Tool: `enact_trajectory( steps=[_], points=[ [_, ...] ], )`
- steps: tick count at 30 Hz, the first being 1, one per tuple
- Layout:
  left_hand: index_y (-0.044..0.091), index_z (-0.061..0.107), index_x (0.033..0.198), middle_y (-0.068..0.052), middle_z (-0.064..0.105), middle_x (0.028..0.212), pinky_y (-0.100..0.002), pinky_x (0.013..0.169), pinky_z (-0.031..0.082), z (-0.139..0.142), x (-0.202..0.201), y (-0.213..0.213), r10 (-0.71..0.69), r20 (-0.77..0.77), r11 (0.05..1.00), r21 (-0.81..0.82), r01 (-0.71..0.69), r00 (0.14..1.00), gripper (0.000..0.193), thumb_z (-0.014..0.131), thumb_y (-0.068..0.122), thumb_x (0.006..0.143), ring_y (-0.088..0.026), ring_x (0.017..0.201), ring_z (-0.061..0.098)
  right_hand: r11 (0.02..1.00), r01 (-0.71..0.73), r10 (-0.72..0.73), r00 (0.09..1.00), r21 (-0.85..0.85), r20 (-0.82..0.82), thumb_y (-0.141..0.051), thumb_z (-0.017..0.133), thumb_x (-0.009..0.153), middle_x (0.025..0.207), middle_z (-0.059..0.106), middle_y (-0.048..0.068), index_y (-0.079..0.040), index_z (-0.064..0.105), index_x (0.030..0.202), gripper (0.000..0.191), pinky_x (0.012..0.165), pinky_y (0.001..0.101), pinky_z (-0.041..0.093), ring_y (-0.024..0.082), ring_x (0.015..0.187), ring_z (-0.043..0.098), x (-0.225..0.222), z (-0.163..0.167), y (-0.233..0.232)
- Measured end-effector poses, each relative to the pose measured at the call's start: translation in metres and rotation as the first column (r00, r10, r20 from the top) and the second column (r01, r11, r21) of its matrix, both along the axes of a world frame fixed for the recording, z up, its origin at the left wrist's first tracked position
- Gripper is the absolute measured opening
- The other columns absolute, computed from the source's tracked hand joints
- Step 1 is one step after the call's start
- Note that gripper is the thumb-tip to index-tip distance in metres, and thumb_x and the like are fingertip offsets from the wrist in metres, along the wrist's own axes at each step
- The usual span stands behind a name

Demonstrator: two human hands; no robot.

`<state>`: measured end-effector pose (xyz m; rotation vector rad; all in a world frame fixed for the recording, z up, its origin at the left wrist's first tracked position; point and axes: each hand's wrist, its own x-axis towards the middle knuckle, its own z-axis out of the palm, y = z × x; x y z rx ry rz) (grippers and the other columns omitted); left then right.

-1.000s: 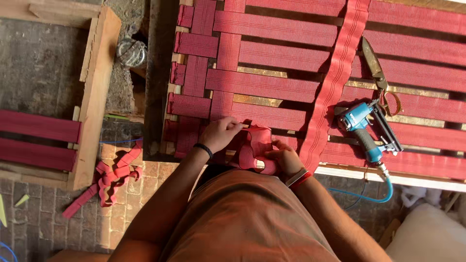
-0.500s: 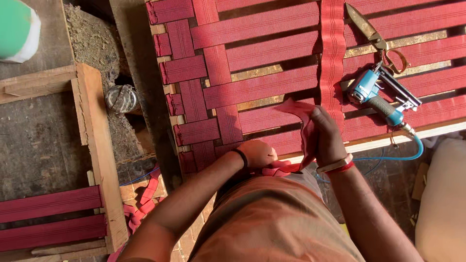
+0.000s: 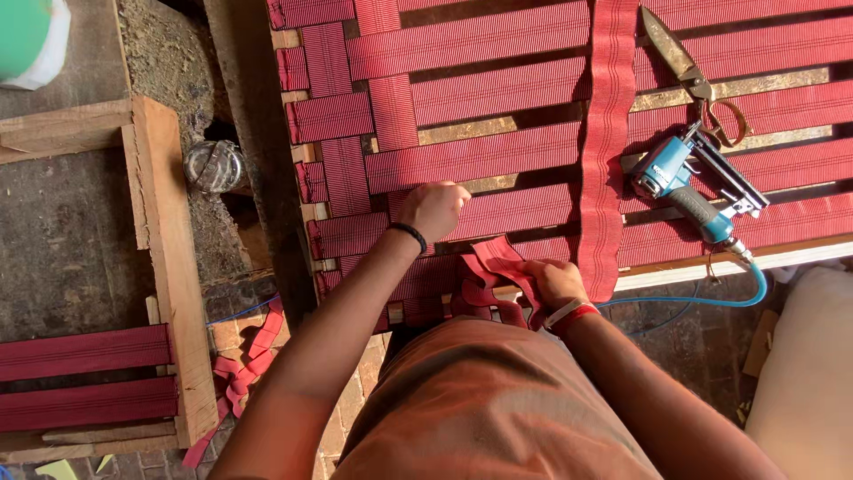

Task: The person weaves red straps through a wooden frame, securing them with a pneumatic staple gun. They repeatedly thread the straps, staple them in place, and trim excess material with scissors.

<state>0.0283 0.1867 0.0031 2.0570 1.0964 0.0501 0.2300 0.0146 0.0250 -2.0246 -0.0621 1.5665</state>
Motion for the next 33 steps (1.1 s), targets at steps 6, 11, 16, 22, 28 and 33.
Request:
enact_trajectory(
  steps=[6, 11, 16, 22, 28, 33],
  points=[
    [0.02, 0.068, 0.131, -0.013, 0.075, 0.116, -0.041, 0.091, 0.058, 0.001, 0.037, 0.024, -0.149, -0.242, 0.968, -0.235, 0.091, 0.959, 0.035, 0.056, 0.013, 0.098, -0.027, 0.099, 0.073, 0.997, 0.0, 0.001, 1.0, -0.075, 0.006, -0.02, 0.07, 0.093, 0.08, 0.071, 0.017, 0.005, 0.075, 0.092, 0.025, 0.049, 0.0381, 0.055, 0.024, 0.057, 0.066, 0.01, -0.015, 0.009],
    [0.021, 0.073, 0.128, -0.005, 0.075, 0.116, -0.04, 0.093, 0.057, -0.022, 0.053, 0.05, -0.399, -0.239, 0.9, -0.284, 0.329, 0.885, 0.032, 0.065, 0.027, 0.098, -0.024, 0.1, 0.071, 0.958, -0.174, 0.131, 0.972, 0.227, 0.194, -0.014, 0.067, 0.088, 0.084, 0.079, 0.002, -0.008, 0.08, 0.099, 0.018, 0.054, 0.0276, 0.056, 0.011, 0.066, 0.07, -0.013, -0.045, 0.045],
    [0.016, 0.073, 0.118, -0.005, 0.075, 0.11, -0.041, 0.088, 0.059, -0.02, 0.07, 0.063, -0.784, -0.452, 0.547, -0.18, 0.817, 0.425, 0.027, 0.057, 0.03, 0.103, -0.025, 0.096, 0.072, 0.945, 0.219, -0.198, 0.974, 0.241, -0.11, -0.015, 0.072, 0.094, 0.075, 0.072, 0.005, -0.001, 0.071, 0.1, 0.015, 0.048, 0.0291, 0.049, 0.013, 0.056, 0.063, -0.045, -0.051, 0.054],
    [0.013, 0.074, 0.106, -0.012, 0.074, 0.091, -0.044, 0.077, 0.059, 0.019, 0.042, 0.036, -0.145, -0.363, 0.989, -0.073, 0.127, 0.921, 0.018, 0.065, 0.026, 0.098, -0.026, 0.084, 0.073, 0.815, -0.579, 0.486, 0.673, -0.011, 0.558, -0.026, 0.078, 0.091, 0.089, 0.078, 0.01, -0.012, 0.08, 0.104, 0.019, 0.061, 0.0366, 0.053, 0.021, 0.069, 0.071, -0.001, 0.005, 0.058],
    [0.011, 0.073, 0.086, -0.007, 0.074, 0.087, -0.043, 0.072, 0.059, 0.053, 0.024, 0.084, -0.046, -0.113, 0.979, 0.194, 0.067, 0.993, 0.021, 0.063, 0.024, 0.099, -0.024, 0.081, 0.073, 0.683, -0.682, 0.404, 0.65, 0.26, 0.643, -0.034, 0.08, 0.088, 0.128, 0.065, 0.01, -0.011, 0.06, 0.136, 0.057, 0.066, 0.0354, 0.061, 0.027, 0.072, 0.075, -0.002, 0.018, 0.152],
    [0.014, 0.076, 0.096, -0.006, 0.078, 0.095, -0.04, 0.078, 0.059, 0.058, 0.02, 0.143, 0.238, 0.132, 0.945, 0.197, -0.261, 0.962, 0.013, 0.066, 0.022, 0.095, -0.025, 0.088, 0.075, 0.714, -0.288, 0.188, 0.957, 0.638, 0.221, -0.041, 0.075, 0.103, 0.101, 0.076, 0.027, 0.003, 0.079, 0.112, 0.046, 0.071, 0.0343, 0.051, 0.017, 0.076, 0.064, -0.022, -0.013, 0.22]
  ],
)
